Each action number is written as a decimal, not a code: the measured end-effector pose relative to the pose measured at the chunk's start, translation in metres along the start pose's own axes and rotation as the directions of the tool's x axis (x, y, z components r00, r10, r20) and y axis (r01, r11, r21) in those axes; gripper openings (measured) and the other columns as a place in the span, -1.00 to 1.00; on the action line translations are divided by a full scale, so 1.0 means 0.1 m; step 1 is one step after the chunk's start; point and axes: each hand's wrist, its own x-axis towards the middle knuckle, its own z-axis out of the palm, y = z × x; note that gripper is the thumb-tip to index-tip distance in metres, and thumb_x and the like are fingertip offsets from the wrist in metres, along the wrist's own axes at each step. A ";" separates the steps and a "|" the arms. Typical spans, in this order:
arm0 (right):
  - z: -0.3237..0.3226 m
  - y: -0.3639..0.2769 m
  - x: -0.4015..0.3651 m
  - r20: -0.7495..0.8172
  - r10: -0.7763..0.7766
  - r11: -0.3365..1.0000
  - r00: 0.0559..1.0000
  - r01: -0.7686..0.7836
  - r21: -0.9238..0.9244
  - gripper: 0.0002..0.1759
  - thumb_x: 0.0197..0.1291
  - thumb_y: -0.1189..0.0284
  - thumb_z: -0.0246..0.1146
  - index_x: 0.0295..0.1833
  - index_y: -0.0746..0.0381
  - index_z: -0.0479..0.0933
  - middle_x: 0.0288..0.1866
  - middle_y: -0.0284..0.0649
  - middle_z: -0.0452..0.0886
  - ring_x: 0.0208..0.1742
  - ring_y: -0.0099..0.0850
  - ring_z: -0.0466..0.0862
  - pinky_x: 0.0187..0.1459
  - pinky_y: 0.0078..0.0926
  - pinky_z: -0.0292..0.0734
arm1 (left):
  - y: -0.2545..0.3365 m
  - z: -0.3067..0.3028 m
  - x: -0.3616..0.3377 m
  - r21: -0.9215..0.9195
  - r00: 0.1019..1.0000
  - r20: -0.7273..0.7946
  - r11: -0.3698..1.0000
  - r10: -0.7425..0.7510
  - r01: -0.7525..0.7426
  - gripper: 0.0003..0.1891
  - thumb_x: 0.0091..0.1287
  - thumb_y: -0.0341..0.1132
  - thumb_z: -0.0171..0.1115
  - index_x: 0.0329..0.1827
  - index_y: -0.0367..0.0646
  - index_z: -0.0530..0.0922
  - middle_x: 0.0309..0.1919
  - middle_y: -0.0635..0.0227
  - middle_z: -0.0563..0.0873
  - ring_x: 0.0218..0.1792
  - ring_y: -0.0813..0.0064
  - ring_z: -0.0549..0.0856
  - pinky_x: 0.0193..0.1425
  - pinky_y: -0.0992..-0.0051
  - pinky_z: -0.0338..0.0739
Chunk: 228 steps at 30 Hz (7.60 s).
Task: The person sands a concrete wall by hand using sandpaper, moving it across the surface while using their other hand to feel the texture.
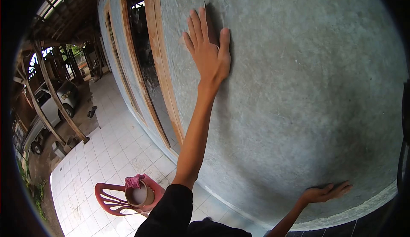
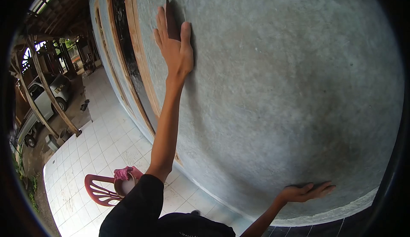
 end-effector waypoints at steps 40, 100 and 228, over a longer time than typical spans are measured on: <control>0.01 -0.01 0.02 -0.018 -0.053 0.997 0.998 0.053 0.055 -0.42 0.54 0.17 -0.20 0.48 0.27 0.31 0.59 0.08 0.11 0.60 -0.04 0.09 0.53 -0.04 0.03 | -0.12 -0.24 -2.29 -0.092 0.912 0.001 0.908 -0.410 0.408 -0.28 0.53 0.02 -0.17 0.60 -0.26 -0.03 0.61 0.03 -0.04 0.62 0.08 -0.15 0.58 0.04 -0.45; 0.02 0.03 -0.01 -0.010 0.028 0.998 1.000 -0.028 0.049 -0.44 0.53 0.22 -0.17 0.47 0.29 0.30 0.59 0.09 0.11 0.61 -0.02 0.06 0.54 0.01 0.03 | 0.42 -0.13 -2.76 -0.112 0.961 0.088 0.957 -0.260 0.269 -0.27 0.51 0.02 -0.19 0.58 -0.31 0.02 0.59 -0.13 -0.06 0.60 -0.08 -0.15 0.57 -0.04 -0.44; -0.53 0.78 0.16 0.269 -0.139 0.984 0.953 0.103 0.146 -0.39 0.54 0.21 -0.23 0.51 0.40 0.17 0.60 0.09 0.09 0.64 0.00 0.00 0.52 0.25 -0.35 | 2.54 0.41 -2.05 -0.112 0.980 0.179 0.992 0.085 -0.066 -0.21 0.25 -0.16 0.19 0.55 -0.27 0.19 0.54 -0.14 0.13 0.58 -0.13 -0.01 0.55 -0.17 -0.38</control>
